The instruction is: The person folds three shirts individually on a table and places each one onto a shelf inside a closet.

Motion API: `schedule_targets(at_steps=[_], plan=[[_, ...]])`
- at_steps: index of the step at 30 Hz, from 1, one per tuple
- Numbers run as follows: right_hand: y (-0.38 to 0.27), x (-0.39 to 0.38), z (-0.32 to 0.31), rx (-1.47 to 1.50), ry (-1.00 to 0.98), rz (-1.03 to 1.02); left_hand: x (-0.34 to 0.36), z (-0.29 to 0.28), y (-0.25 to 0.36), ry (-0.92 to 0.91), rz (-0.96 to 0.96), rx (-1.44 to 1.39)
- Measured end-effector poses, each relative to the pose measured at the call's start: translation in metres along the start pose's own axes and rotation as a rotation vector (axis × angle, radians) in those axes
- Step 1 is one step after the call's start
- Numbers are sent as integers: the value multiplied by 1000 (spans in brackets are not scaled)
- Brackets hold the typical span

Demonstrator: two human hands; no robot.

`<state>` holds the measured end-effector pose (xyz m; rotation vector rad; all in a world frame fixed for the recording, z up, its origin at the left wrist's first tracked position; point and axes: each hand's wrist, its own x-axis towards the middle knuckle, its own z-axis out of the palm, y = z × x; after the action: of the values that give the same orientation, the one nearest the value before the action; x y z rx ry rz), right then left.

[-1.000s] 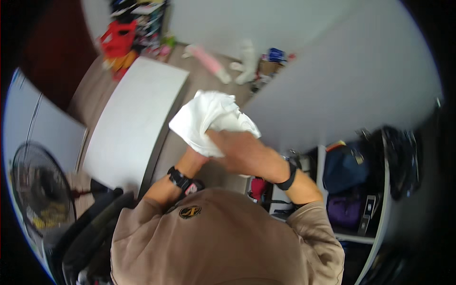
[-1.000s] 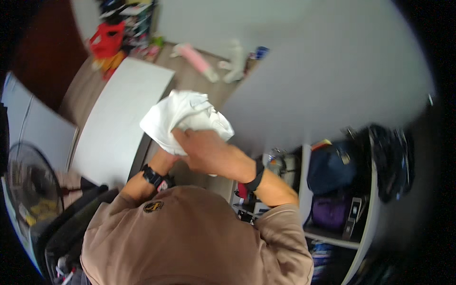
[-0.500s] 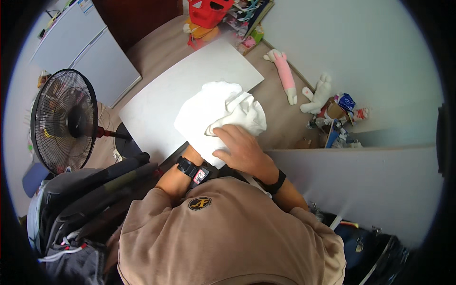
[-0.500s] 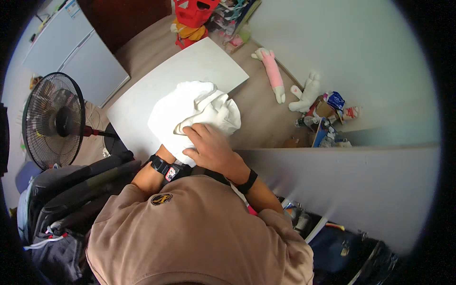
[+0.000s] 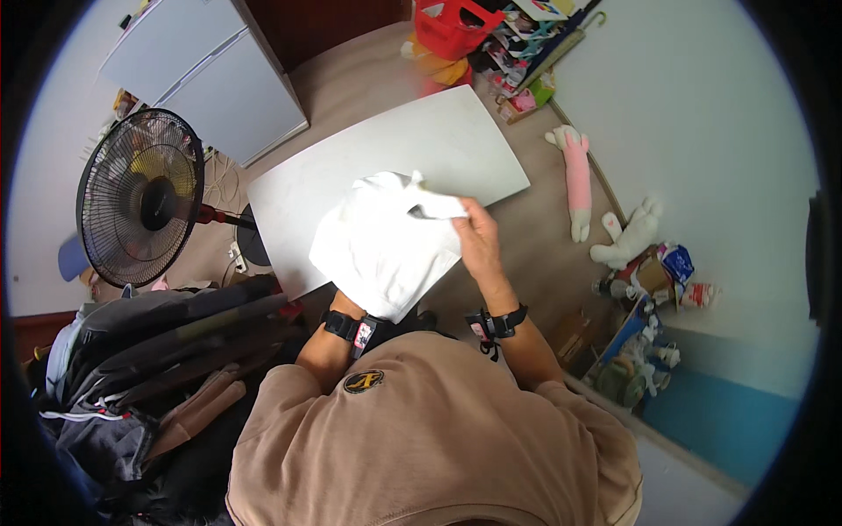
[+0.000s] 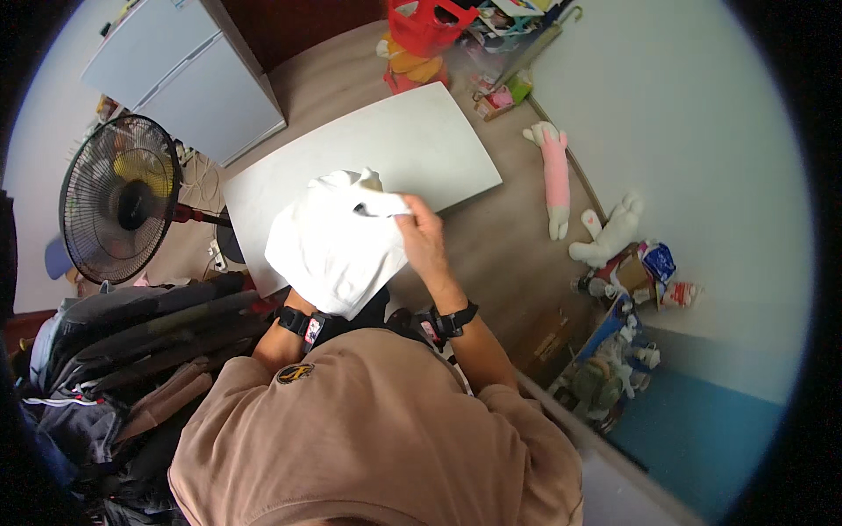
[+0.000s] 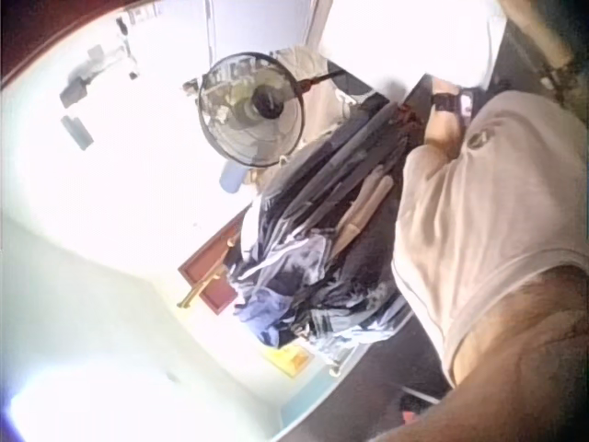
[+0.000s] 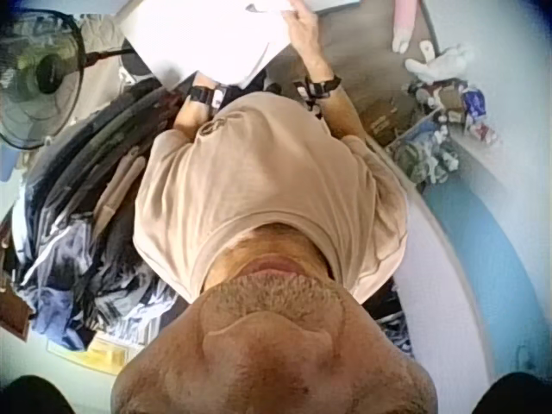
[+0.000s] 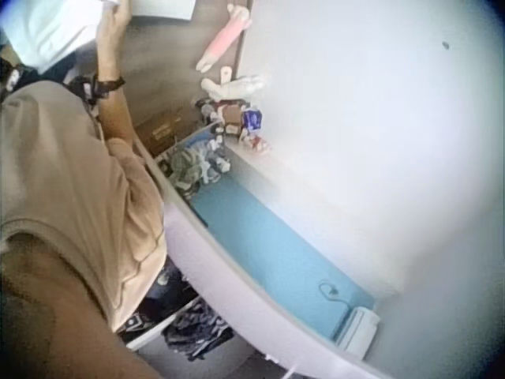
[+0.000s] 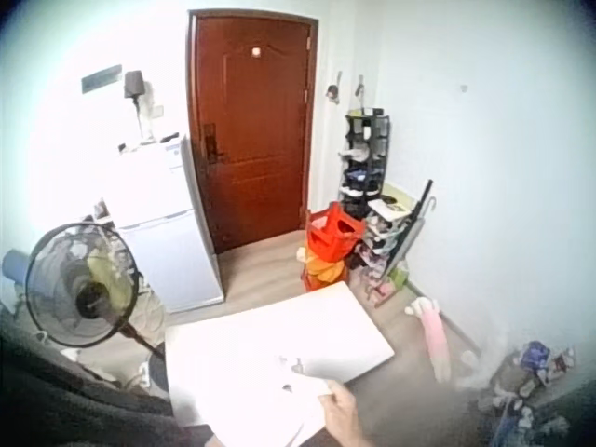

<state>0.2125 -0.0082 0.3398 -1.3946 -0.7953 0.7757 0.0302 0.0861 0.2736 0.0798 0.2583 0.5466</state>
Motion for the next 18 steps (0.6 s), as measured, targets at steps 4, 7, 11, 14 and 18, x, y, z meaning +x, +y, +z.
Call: schedule_targets(at_steps=[4, 7, 11, 14, 18], plan=[[-8, 59, -25, 340, 210, 59, 32, -32, 8, 36, 11, 24], [-18, 99, -58, 338, 252, 70, 71, -72, 23, 37, -9, 104], [-74, 140, -77, 256, 194, -9, 110, -96, 49, 9, -170, 347], [-104, 158, -86, -241, -33, -171, 134, -11, 62, 48, -355, 625], [-137, 179, -76, -382, -355, -247, 160, 36, 72, 24, -105, 1202]])
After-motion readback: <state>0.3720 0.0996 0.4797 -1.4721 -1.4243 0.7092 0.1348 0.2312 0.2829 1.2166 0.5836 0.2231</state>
